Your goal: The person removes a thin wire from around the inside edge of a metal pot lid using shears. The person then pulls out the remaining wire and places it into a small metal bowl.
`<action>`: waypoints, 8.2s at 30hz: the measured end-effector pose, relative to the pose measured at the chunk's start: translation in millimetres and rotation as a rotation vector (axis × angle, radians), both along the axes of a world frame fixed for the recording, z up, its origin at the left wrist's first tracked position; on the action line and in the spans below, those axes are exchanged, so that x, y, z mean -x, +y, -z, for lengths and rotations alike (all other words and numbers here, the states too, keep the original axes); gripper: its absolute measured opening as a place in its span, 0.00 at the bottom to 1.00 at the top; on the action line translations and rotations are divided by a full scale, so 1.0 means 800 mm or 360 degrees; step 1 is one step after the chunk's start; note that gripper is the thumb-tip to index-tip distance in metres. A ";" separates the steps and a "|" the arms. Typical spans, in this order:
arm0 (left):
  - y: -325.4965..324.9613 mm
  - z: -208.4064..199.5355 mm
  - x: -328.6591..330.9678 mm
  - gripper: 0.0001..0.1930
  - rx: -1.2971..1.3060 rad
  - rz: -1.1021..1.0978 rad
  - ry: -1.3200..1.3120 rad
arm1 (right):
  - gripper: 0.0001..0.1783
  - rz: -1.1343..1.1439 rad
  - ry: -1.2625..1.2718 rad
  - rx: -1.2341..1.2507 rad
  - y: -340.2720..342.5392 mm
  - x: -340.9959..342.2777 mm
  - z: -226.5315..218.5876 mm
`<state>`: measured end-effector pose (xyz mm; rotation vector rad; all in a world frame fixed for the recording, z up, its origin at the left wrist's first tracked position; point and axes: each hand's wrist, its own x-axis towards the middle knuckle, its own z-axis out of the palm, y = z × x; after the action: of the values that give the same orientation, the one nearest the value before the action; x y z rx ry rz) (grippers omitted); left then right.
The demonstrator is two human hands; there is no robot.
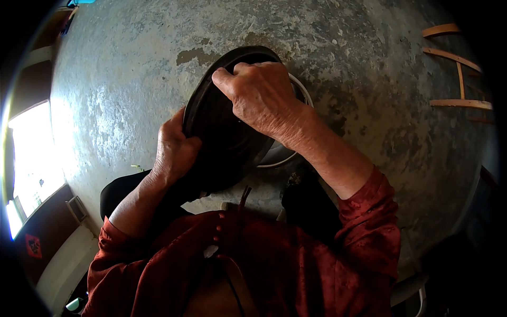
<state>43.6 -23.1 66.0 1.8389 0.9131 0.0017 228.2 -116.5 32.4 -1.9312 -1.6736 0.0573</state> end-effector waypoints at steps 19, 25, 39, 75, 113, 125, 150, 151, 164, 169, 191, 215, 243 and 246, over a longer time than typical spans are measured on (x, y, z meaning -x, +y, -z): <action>0.005 -0.002 -0.010 0.26 0.0079 0.0011 -0.0039 | 0.07 0.0110 0.0063 0.0100 0.010 -0.035 0.007; 0.011 -0.003 -0.014 0.26 0.0105 -0.0031 0.0064 | 0.03 -0.0196 0.0106 0.0099 0.011 0.008 -0.017; 0.014 -0.002 -0.015 0.24 0.0088 -0.0019 0.0065 | 0.04 -0.0257 0.0109 0.0050 0.013 0.021 -0.025; 0.008 0.000 -0.008 0.27 0.0170 0.0005 0.0000 | 0.03 -0.0113 -0.0107 0.0304 0.011 -0.004 -0.017; 0.019 0.008 -0.007 0.26 0.0275 -0.0055 -0.0025 | 0.06 -0.0216 0.0114 -0.0029 0.019 0.010 -0.009; 0.016 0.005 -0.010 0.25 0.0313 -0.0059 -0.0059 | 0.05 -0.0121 0.0087 0.0094 0.023 -0.011 0.001; 0.014 0.004 -0.012 0.25 0.0273 -0.0066 -0.0028 | 0.04 -0.0139 0.0711 0.0254 0.030 -0.020 -0.004; 0.017 0.003 -0.012 0.25 0.0271 -0.0066 -0.0028 | 0.04 -0.0211 0.0711 0.0291 0.030 -0.009 -0.009; 0.016 0.001 -0.013 0.27 0.0275 -0.0048 0.0008 | 0.05 -0.0092 0.0450 0.0353 0.027 -0.013 -0.013; 0.017 0.008 -0.006 0.27 0.0323 -0.0061 -0.0049 | 0.04 -0.0143 0.0322 0.0304 0.026 -0.015 -0.015; 0.023 -0.001 -0.014 0.28 0.0369 0.0041 0.0013 | 0.14 0.0000 0.1384 0.0371 0.019 -0.057 0.011; 0.023 0.007 0.012 0.28 0.0253 -0.0056 -0.0002 | 0.06 0.0051 0.0796 0.0136 0.006 -0.039 0.019; 0.022 -0.002 -0.011 0.22 0.0366 -0.0127 -0.0016 | 0.09 -0.0059 0.0291 0.0252 0.041 -0.025 -0.001; 0.025 -0.002 -0.014 0.23 0.0368 -0.0103 0.0060 | 0.05 -0.0071 0.0253 0.0268 0.036 -0.015 0.001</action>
<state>54.6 -2.7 67.7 1.5999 0.9572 -0.0948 240.1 -88.0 31.6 -1.9537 -1.6506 0.3702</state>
